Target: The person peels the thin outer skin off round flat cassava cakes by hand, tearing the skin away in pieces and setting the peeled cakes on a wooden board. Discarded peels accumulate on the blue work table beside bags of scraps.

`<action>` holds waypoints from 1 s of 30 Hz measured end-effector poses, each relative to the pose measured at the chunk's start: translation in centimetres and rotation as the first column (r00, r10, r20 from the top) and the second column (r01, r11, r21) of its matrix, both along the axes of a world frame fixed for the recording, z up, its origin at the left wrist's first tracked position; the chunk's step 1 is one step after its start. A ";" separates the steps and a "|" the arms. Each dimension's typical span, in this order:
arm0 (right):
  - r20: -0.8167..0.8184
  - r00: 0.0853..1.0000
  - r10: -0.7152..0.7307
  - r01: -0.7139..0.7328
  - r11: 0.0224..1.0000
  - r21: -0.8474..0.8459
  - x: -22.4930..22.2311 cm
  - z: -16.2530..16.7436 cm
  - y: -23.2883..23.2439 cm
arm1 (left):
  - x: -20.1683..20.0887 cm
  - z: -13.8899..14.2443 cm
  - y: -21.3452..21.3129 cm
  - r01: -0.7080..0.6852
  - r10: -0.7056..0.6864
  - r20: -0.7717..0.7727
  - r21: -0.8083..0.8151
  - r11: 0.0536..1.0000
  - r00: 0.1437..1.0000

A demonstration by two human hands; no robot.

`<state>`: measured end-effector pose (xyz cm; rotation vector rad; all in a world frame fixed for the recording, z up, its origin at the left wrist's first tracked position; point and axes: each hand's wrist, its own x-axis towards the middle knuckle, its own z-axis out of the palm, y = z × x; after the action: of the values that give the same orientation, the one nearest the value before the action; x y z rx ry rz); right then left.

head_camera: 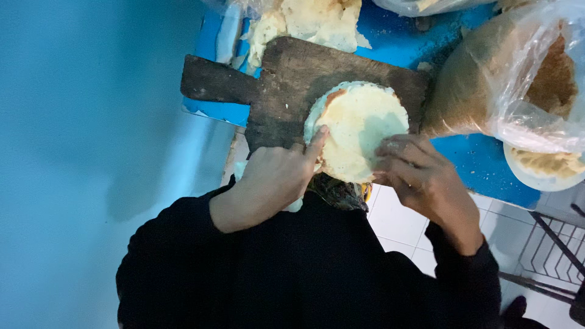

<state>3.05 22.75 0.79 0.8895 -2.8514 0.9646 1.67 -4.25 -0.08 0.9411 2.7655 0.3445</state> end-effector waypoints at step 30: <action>-0.129 0.909 -0.395 0.368 0.909 -0.195 3.8 -1.5 -1.6 | -0.7 -3.2 3.3 0.113 -0.008 -0.305 0.329 0.938 0.952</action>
<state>6.80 21.19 -0.66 0.3524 -2.6110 1.0026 0.93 -0.92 -3.23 1.2518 2.9971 0.7530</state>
